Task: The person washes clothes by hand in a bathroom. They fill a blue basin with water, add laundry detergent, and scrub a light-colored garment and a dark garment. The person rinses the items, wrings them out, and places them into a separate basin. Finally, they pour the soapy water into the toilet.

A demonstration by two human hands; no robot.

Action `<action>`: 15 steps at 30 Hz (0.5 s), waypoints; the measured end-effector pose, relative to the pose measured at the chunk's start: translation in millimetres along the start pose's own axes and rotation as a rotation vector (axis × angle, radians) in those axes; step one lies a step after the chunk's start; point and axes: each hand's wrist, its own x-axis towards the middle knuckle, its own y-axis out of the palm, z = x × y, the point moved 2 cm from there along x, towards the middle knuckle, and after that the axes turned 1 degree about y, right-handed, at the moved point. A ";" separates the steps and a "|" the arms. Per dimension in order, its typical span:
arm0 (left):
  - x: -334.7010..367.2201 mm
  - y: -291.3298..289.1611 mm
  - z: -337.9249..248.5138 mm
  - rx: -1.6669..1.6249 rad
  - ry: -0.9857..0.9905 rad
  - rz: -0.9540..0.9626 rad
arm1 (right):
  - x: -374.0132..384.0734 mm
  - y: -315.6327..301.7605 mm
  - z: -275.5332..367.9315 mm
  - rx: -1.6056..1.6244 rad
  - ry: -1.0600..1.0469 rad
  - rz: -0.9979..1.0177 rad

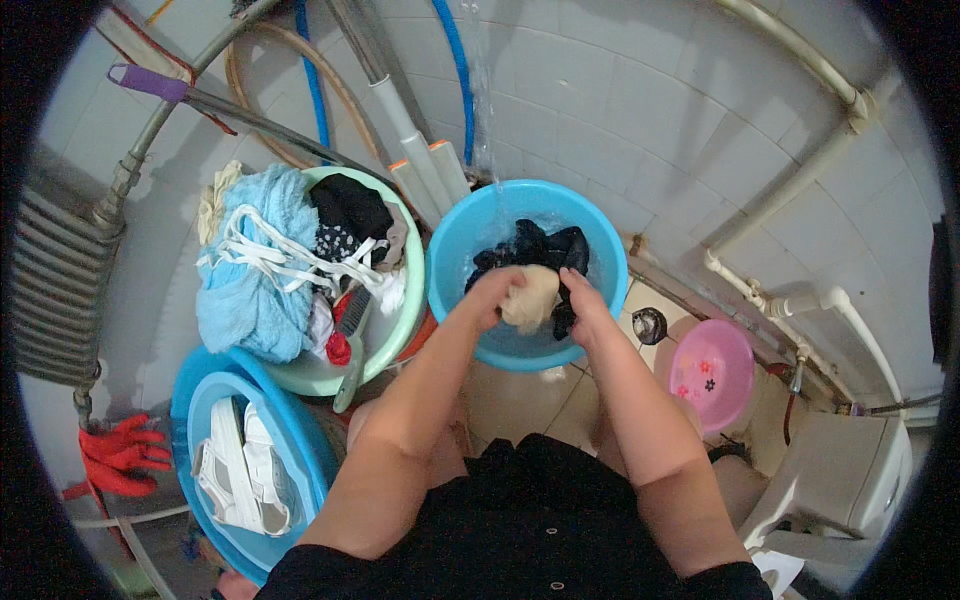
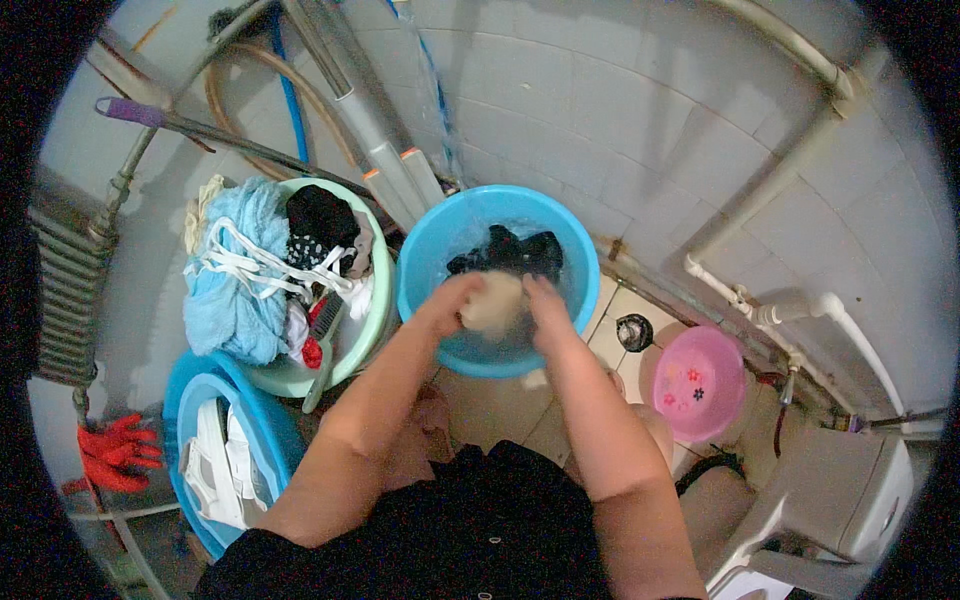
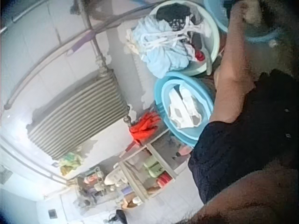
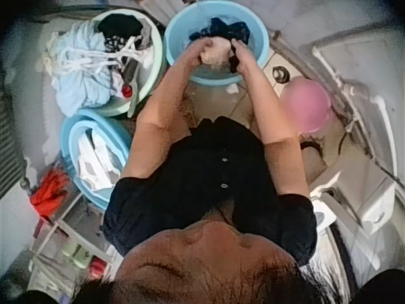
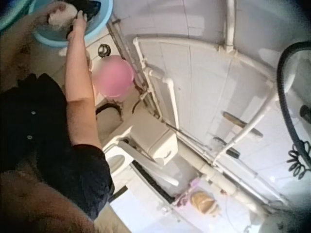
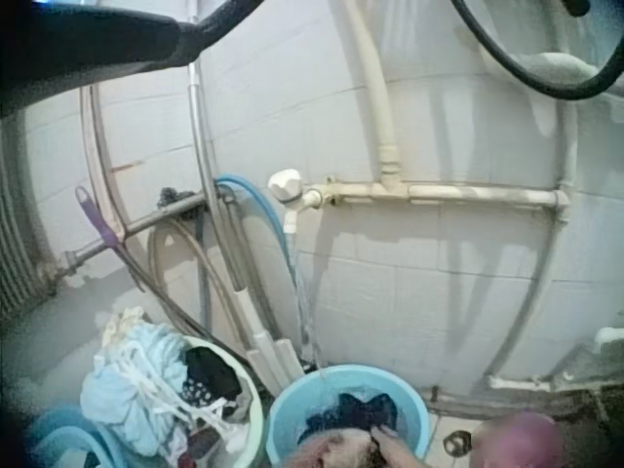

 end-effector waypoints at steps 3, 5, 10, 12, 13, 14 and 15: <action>-17.0 5.7 -29.4 -0.092 0.025 0.093 | -14.8 20.7 12.8 0.132 0.029 0.233; -19.1 5.3 -35.0 -0.020 0.125 0.080 | -23.5 29.4 22.6 0.277 -0.031 0.363; -22.0 14.2 -25.6 0.003 0.108 -0.081 | -46.0 48.8 31.0 0.016 -0.247 0.257; -16.8 18.7 -21.4 -0.176 0.139 0.040 | -44.5 57.8 19.0 -0.208 -0.390 0.209; -18.4 22.0 -23.4 -0.311 0.102 0.051 | -39.5 62.8 11.1 -0.240 -0.359 0.149; -16.0 22.9 -24.2 -0.337 0.077 0.099 | -42.0 65.6 5.9 -0.317 -0.455 0.121; -15.0 20.8 -25.3 -0.367 0.056 0.141 | -55.9 74.2 8.9 -0.265 -0.494 0.148</action>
